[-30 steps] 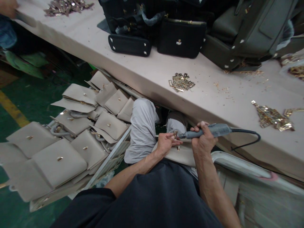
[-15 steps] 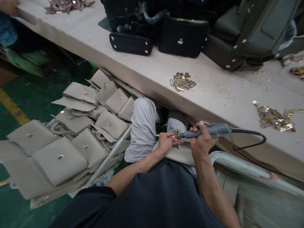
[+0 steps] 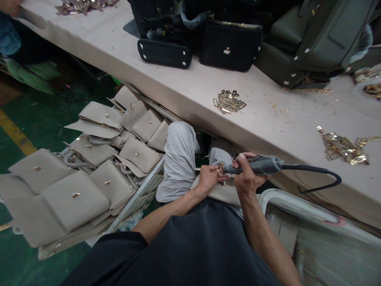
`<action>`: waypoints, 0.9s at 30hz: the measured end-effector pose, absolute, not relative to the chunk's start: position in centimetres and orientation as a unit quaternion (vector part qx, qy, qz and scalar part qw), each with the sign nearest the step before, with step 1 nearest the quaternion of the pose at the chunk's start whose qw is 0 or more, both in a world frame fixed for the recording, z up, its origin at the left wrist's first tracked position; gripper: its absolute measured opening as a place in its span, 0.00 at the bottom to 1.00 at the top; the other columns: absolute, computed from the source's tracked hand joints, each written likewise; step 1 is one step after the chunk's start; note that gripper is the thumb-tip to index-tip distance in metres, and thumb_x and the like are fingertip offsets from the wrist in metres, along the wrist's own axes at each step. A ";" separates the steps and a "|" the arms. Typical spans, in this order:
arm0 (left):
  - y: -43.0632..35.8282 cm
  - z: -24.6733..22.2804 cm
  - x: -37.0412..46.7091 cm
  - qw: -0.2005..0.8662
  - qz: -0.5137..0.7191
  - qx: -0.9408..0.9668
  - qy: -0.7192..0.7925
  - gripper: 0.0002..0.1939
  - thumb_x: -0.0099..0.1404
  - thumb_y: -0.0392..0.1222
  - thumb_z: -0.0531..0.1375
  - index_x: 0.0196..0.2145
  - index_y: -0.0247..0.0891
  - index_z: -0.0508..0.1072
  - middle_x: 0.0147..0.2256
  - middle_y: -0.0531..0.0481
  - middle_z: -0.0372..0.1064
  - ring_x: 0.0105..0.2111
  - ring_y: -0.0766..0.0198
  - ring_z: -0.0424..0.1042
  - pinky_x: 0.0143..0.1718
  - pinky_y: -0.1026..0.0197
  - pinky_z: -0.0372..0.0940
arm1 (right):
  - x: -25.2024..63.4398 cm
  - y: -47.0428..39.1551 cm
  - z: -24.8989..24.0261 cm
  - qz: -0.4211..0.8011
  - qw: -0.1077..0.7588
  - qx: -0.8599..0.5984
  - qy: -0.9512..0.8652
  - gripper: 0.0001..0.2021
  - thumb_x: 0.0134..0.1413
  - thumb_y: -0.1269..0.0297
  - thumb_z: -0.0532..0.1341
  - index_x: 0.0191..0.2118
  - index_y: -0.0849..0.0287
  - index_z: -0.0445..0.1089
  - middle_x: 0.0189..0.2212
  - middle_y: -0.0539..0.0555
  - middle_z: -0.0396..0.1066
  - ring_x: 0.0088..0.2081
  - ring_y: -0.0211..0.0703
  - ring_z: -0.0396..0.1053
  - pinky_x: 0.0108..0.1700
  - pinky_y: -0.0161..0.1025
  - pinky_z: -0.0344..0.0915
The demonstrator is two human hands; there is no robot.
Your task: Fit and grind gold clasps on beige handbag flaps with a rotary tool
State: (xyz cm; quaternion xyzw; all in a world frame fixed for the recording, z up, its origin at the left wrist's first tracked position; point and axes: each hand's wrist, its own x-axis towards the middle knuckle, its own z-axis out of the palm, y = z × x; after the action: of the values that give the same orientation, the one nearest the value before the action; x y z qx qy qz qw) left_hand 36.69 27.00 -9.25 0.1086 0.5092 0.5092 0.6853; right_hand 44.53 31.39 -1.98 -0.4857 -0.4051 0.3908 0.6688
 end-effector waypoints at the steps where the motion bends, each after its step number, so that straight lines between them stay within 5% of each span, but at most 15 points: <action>1: 27.0 -9.3 36.7 0.684 0.510 0.109 0.511 0.10 0.58 0.32 0.63 0.36 0.23 0.82 0.32 0.36 0.79 0.28 0.55 0.81 0.30 0.63 0.76 | 44.6 31.3 -2.0 0.392 0.659 -0.489 -0.417 0.11 0.55 0.60 0.71 0.31 0.60 0.70 0.21 0.46 0.64 0.20 0.36 0.63 0.27 0.37 0.66; 17: 27.0 -9.7 37.0 0.672 0.504 0.119 0.529 0.07 0.57 0.29 0.62 0.31 0.25 0.81 0.29 0.38 0.79 0.30 0.53 0.82 0.34 0.58 0.78 | 44.9 30.8 -1.9 0.448 0.599 -0.501 -0.435 0.15 0.45 0.60 0.76 0.29 0.60 0.71 0.25 0.49 0.68 0.24 0.38 0.66 0.29 0.39 0.70; 27: 27.2 -9.4 37.1 0.671 0.512 0.119 0.523 0.11 0.57 0.27 0.58 0.34 0.24 0.82 0.32 0.36 0.80 0.30 0.54 0.82 0.30 0.63 0.76 | 45.2 31.1 -1.8 0.446 0.642 -0.445 -0.438 0.10 0.53 0.63 0.72 0.29 0.60 0.72 0.21 0.46 0.64 0.20 0.35 0.63 0.27 0.37 0.66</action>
State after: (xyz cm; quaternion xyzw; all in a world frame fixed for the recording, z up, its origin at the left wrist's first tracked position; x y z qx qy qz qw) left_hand 37.12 27.23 -9.42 0.1188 0.5233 0.5118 0.6709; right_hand 45.21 31.10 -1.78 -0.4447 -0.4380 0.4457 0.6416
